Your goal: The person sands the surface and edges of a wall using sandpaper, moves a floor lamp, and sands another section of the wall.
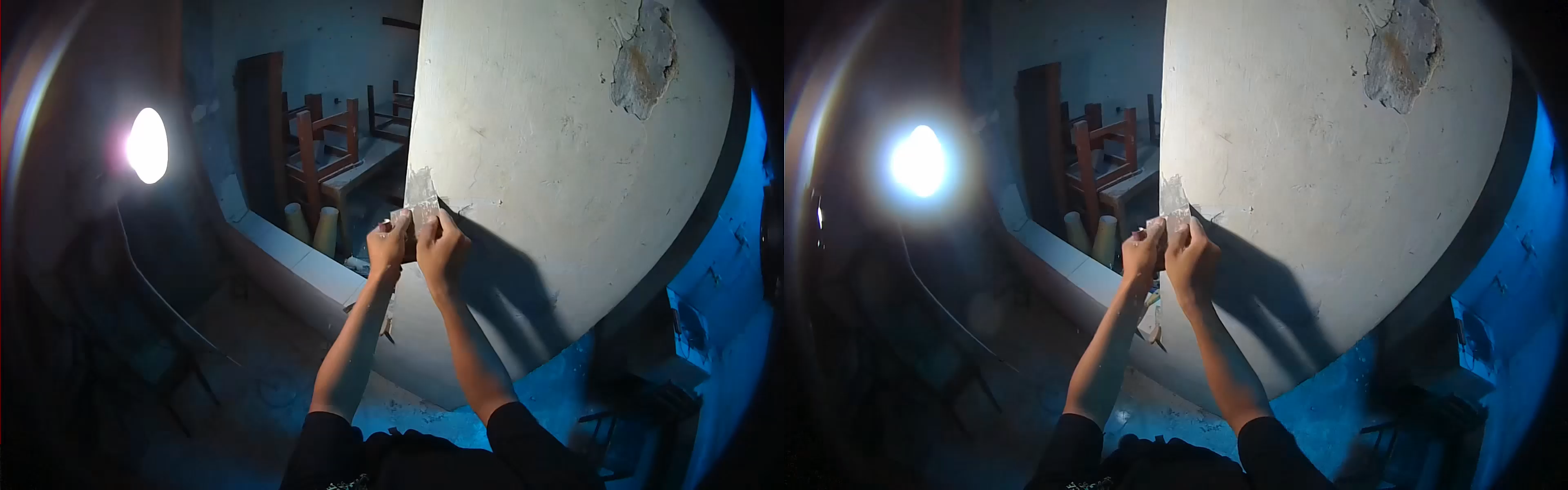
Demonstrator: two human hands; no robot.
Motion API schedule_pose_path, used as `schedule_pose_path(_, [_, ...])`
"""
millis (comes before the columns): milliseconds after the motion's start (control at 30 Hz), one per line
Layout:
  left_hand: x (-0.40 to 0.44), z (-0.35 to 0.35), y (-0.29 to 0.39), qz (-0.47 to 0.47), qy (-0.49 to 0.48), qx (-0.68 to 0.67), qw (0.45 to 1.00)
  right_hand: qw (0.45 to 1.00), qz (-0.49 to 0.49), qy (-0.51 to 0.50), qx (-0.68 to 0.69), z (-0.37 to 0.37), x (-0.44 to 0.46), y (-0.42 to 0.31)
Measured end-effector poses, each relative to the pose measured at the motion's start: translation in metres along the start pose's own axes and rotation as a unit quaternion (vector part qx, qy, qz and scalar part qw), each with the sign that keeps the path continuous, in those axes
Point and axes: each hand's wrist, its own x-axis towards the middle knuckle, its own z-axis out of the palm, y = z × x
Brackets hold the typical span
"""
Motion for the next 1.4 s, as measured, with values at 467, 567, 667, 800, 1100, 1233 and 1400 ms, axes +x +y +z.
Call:
schedule_pose_path(467, [0.012, 0.009, 0.031, 0.000, 0.004, -0.072, 0.997, 0.999, 0.004, -0.024, -0.037, 0.012, 0.039, -0.017])
schedule_pose_path(567, [0.009, 0.014, 0.042, -0.038, 0.022, -0.132, 0.990, 0.992, 0.032, -0.042, -0.118, 0.016, 0.051, -0.024])
schedule_pose_path(667, [0.005, 0.012, 0.019, -0.042, 0.026, -0.080, 0.996, 0.993, 0.015, -0.074, -0.096, 0.005, 0.037, -0.019])
schedule_pose_path(800, [0.010, 0.019, 0.027, -0.033, 0.030, -0.163, 0.986, 0.991, -0.012, -0.073, -0.107, 0.015, 0.051, -0.021])
schedule_pose_path(1100, [0.021, 0.013, 0.005, 0.003, 0.067, -0.050, 0.996, 0.990, -0.009, -0.095, -0.103, 0.006, 0.051, -0.021])
schedule_pose_path(1233, [0.031, 0.019, 0.041, -0.035, 0.076, -0.177, 0.981, 0.987, -0.027, -0.110, -0.118, 0.036, 0.083, -0.031])
schedule_pose_path(1400, [0.006, -0.028, 0.008, 0.161, 0.045, 0.127, 0.978, 0.983, -0.106, -0.119, -0.092, 0.032, 0.032, -0.028])
